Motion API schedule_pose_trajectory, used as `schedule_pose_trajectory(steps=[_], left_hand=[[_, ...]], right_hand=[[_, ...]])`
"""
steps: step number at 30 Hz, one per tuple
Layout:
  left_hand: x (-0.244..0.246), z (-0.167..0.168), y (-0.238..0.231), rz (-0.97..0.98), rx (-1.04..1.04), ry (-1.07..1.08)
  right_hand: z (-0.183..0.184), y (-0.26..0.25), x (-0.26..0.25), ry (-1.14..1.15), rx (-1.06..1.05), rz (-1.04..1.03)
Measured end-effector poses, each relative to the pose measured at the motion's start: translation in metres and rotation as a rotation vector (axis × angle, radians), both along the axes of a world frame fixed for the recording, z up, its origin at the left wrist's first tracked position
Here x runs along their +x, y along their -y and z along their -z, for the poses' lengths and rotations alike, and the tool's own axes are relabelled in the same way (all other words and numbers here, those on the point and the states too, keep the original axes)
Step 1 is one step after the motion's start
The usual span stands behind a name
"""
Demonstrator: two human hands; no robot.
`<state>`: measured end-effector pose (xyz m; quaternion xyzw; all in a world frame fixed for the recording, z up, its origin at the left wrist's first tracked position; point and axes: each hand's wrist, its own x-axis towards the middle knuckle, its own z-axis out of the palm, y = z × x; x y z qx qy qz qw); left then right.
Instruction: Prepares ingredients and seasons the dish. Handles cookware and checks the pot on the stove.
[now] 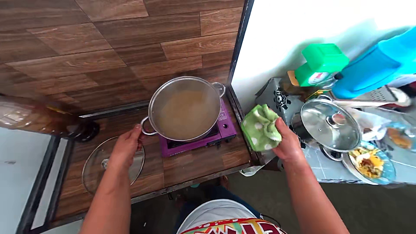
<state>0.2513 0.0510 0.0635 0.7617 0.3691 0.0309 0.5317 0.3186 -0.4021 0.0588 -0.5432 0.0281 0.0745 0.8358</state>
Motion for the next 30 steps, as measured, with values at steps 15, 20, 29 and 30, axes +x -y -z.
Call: schedule_pose_trajectory(steps=[15,20,29,30], left_hand=[[-0.007,0.007,-0.006,-0.036,-0.227,0.135],[-0.008,0.022,-0.013,0.029,-0.394,0.293],[-0.013,0.001,0.006,0.293,-0.343,0.414],[-0.012,-0.001,0.010,0.339,-0.355,0.429]], right_hand=[[0.011,-0.150,0.160,0.061,-0.421,-0.166],[0.015,-0.154,0.152,0.101,-0.367,-0.045],[0.006,-0.099,0.092,0.071,-0.226,0.154],[0.002,-0.088,0.083,0.066,-0.219,0.183]])
